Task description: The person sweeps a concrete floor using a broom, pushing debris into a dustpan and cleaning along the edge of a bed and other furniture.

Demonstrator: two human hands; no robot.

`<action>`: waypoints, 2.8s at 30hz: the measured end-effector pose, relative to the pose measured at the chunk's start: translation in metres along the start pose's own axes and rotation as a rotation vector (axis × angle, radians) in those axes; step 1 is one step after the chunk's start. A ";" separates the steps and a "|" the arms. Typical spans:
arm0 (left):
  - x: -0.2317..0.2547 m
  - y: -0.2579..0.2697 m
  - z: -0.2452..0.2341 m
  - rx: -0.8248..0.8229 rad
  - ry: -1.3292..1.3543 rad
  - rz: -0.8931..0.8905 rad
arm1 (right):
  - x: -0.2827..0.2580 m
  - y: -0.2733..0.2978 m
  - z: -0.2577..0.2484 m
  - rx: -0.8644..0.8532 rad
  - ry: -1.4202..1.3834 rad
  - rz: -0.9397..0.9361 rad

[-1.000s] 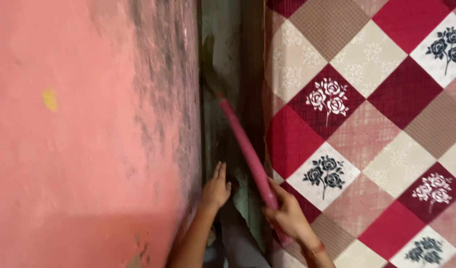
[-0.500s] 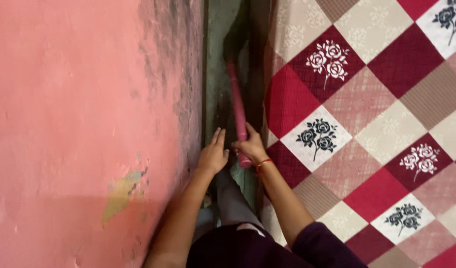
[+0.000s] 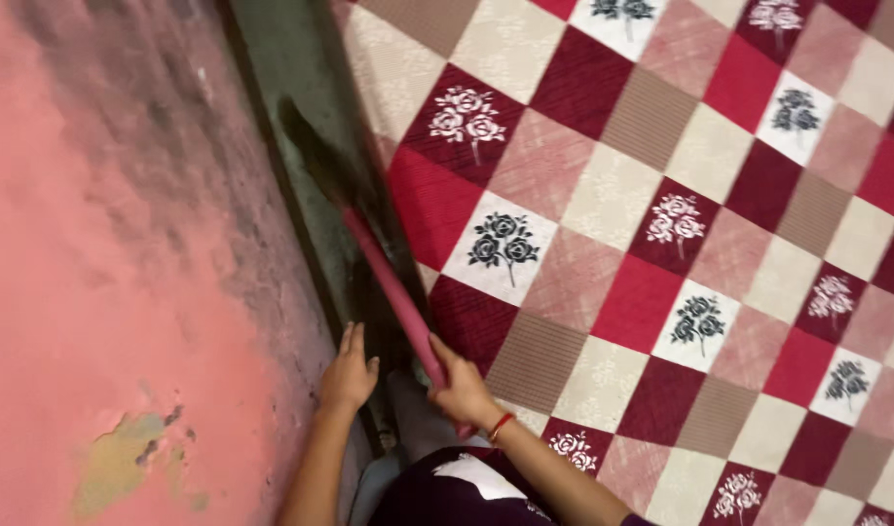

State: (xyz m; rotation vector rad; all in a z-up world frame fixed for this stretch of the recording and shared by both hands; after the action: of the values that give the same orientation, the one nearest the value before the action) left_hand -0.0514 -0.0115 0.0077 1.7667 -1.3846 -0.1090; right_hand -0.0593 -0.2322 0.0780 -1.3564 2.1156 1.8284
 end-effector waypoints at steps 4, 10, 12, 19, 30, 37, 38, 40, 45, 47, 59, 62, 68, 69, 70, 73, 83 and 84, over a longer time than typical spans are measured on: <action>0.013 0.013 -0.002 -0.053 -0.023 -0.007 | 0.028 -0.012 0.024 0.088 0.014 -0.272; 0.013 0.028 -0.004 -0.045 -0.075 0.020 | 0.013 -0.047 0.035 -0.058 -0.051 0.080; 0.010 0.032 -0.008 -0.068 -0.106 -0.002 | 0.005 -0.021 0.025 -0.108 -0.129 0.030; -0.003 0.032 -0.008 0.073 -0.044 0.043 | -0.005 0.035 -0.049 -0.156 -0.350 -0.178; -0.012 0.086 0.042 -0.048 -0.040 0.002 | -0.055 -0.108 0.002 -0.056 0.747 -0.436; -0.007 0.085 0.031 0.003 -0.004 0.000 | -0.045 -0.005 -0.026 -0.302 0.843 -0.188; -0.006 0.084 0.027 0.026 0.011 0.005 | -0.057 0.024 -0.056 -0.327 0.679 -0.406; -0.006 0.081 0.022 0.040 0.035 -0.011 | -0.080 0.071 -0.106 -0.375 0.399 -0.038; -0.010 0.077 0.028 0.051 0.070 -0.030 | -0.117 0.166 -0.152 -0.320 0.266 0.044; -0.014 0.078 0.033 0.038 0.067 -0.046 | -0.114 0.163 -0.154 -0.298 0.292 -0.001; -0.025 0.089 0.050 -0.038 -0.001 -0.054 | -0.006 -0.015 -0.031 -0.210 0.559 -0.376; -0.026 0.089 0.054 -0.049 0.032 -0.043 | 0.000 0.027 -0.029 -0.284 0.568 -0.309; -0.022 0.086 0.057 -0.070 0.045 -0.063 | -0.061 0.145 -0.103 -0.408 0.299 0.012; -0.023 0.086 0.058 -0.065 0.051 -0.071 | -0.071 0.164 -0.119 -0.377 0.318 0.071; -0.023 0.086 0.059 -0.061 0.058 -0.080 | -0.080 0.181 -0.132 -0.346 0.337 0.130; -0.027 0.083 0.062 -0.032 0.069 -0.088 | -0.098 0.203 -0.149 -0.314 0.417 0.220; -0.029 0.093 0.069 -0.115 0.009 -0.101 | -0.068 0.041 -0.039 -0.180 0.414 -0.287; -0.029 0.093 0.067 -0.131 0.011 -0.112 | -0.059 0.032 -0.030 -0.189 0.424 -0.150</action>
State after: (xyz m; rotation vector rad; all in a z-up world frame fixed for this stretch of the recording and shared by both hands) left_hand -0.1680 -0.0261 0.0152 1.7319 -1.2416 -0.2451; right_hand -0.0279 -0.2253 0.1442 -2.0459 1.9692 1.8502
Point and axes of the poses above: each hand's wrist, its own y-axis away from the middle knuckle, its own z-axis out of the palm, x = y × z, the point moved 2 cm from there along -y, towards the middle knuckle, and after that the axes turned 3 degrees about -y, right-handed, at the moved point
